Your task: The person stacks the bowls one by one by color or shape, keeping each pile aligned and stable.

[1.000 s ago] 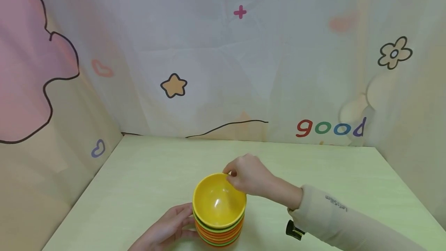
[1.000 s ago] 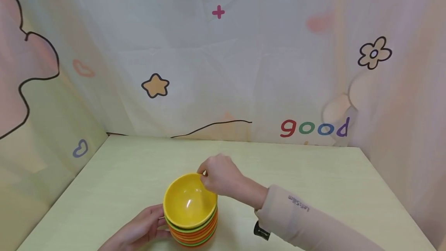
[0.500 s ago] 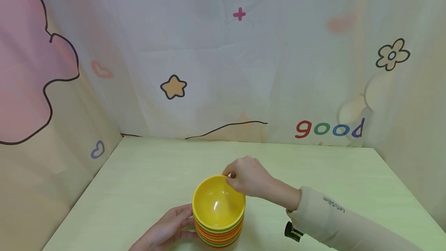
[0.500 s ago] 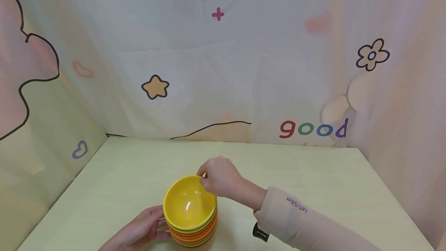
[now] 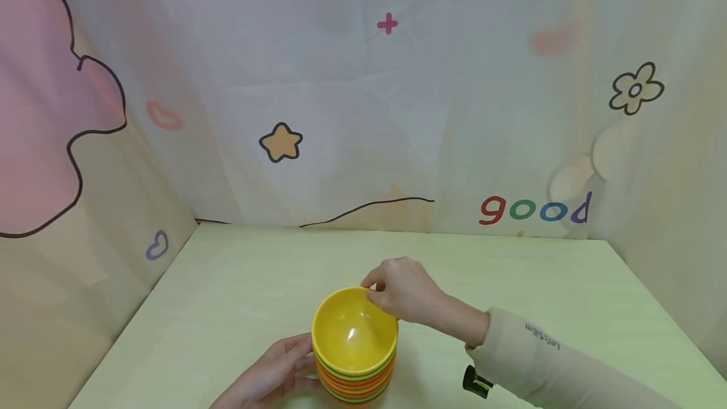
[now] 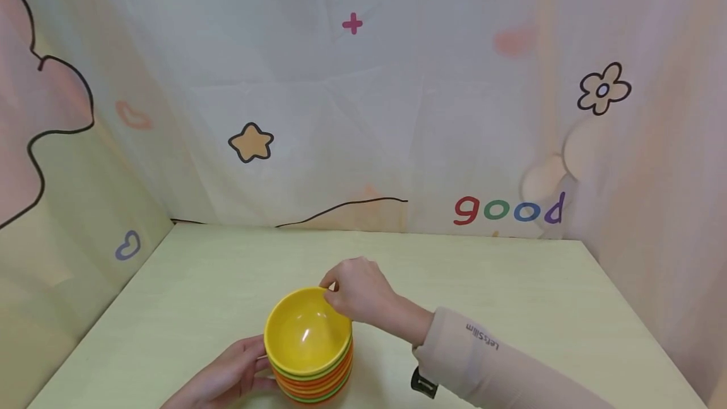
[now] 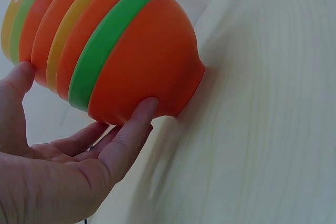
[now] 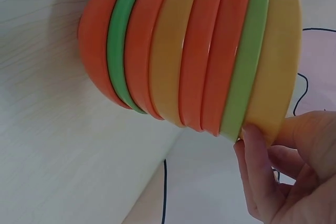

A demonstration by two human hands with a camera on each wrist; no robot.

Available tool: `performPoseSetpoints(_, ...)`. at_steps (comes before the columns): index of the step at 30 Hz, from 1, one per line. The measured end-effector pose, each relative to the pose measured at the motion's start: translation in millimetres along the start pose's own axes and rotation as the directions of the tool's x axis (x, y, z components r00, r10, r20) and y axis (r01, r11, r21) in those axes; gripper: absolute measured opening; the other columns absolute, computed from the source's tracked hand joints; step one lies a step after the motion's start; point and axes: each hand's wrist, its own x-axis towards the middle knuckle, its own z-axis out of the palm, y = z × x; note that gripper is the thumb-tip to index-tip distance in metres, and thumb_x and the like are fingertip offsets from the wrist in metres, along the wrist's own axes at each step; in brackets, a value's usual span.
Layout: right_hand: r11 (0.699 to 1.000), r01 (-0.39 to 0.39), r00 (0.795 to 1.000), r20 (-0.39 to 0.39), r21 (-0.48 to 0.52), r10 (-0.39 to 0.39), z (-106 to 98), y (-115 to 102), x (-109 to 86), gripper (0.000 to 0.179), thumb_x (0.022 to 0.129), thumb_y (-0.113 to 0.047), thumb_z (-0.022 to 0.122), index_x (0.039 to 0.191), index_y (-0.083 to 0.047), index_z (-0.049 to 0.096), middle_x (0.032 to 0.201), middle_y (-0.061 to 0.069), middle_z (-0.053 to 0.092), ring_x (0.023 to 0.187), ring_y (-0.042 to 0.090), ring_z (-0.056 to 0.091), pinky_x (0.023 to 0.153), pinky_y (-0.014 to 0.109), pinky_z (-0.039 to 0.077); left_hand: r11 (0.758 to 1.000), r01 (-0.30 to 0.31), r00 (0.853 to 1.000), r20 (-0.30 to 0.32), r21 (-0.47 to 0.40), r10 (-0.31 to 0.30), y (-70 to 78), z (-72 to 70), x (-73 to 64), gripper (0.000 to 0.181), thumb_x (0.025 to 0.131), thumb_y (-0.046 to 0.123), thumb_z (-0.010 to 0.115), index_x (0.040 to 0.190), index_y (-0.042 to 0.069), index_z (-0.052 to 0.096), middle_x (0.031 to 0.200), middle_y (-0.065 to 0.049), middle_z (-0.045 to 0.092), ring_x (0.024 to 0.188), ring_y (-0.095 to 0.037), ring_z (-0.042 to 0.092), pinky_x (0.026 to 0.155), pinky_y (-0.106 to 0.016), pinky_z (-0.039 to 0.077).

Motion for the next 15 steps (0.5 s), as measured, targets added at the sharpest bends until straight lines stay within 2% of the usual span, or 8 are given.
performPoseSetpoints(4,1.0,-0.005,1.0,0.005,0.001,0.005,0.2,0.4,0.5,0.011,0.078,-0.011,0.068,0.086,-0.013,0.075,0.065,-0.006,0.062,0.056,0.005,0.048,0.047,0.017,0.04,1.0,0.0,1.0,-0.01,0.002,0.0,0.3,0.4,-0.1,0.064,0.095,0.044,0.042,0.139,-0.001,0.035,0.132,-0.013,0.051,0.114,-0.025,0.055,0.091,-0.046,0.048)
performPoseSetpoints(15,1.0,-0.004,1.0,0.015,0.011,0.004,-0.8,-1.1,0.1,0.011,0.078,-0.009,0.067,0.085,-0.012,0.075,0.066,-0.005,0.064,0.055,0.005,0.048,0.046,0.017,0.041,1.0,-0.023,1.0,0.014,0.006,0.023,-1.1,-0.4,-0.5,0.061,0.096,0.042,0.043,0.138,-0.002,0.036,0.131,-0.012,0.052,0.114,-0.024,0.055,0.091,-0.046,0.047)
